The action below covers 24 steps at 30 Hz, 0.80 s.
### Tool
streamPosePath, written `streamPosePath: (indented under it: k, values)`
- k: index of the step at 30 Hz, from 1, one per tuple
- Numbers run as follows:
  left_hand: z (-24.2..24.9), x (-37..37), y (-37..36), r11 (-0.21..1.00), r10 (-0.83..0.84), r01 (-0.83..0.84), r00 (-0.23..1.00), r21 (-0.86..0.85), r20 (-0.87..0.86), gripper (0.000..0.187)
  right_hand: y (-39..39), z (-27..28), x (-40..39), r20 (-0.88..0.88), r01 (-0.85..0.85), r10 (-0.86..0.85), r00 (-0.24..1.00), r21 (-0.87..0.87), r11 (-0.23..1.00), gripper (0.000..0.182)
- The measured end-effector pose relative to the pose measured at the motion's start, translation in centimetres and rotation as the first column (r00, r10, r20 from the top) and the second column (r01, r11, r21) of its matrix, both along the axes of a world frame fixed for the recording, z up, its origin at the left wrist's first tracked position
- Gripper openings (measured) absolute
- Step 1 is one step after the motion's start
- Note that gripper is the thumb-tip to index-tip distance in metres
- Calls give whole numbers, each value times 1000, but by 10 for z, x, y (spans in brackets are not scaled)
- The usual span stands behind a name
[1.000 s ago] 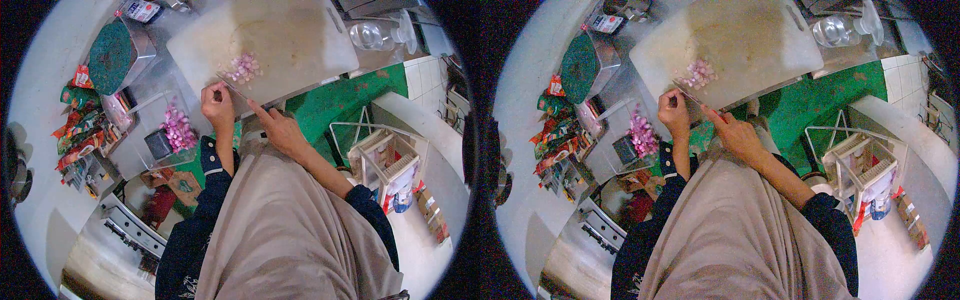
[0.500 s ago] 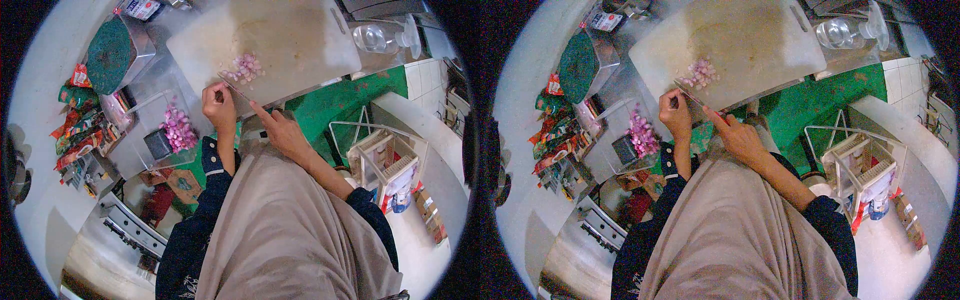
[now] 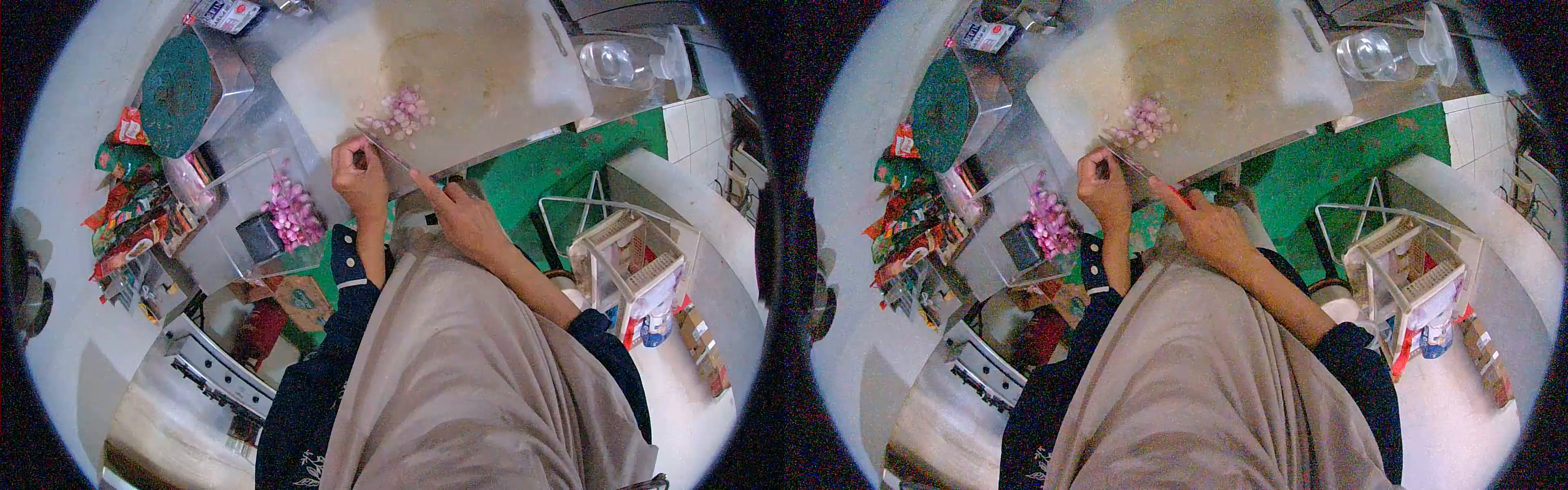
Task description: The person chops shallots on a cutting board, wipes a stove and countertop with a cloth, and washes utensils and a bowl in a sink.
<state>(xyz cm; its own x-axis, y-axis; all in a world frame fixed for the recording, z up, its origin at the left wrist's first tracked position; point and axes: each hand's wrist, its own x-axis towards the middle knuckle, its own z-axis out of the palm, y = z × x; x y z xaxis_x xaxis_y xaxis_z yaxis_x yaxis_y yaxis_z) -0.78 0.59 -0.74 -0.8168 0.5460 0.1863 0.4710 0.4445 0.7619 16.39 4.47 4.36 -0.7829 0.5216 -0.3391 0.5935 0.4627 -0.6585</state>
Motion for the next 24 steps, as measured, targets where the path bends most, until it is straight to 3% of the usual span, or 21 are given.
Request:
streamPosePath:
  k: [6,12,15,24]
  values:
    - [-3,-2,-2,999,-43,41,997,-33,-66,10,2,6,-1,98,-22,24,995,-24,999,69]
    - [-2,0,-2,999,-10,9,1000,-42,-16,10,0,0,2,-17,-9,9,1000,27,1000,70]
    - [2,1,0,1000,-4,4,1000,-22,20,9,2,4,0,87,-39,38,995,13,999,71]
    - [1,1,0,998,15,-13,999,-62,33,9,2,3,0,68,-34,33,997,9,999,71]
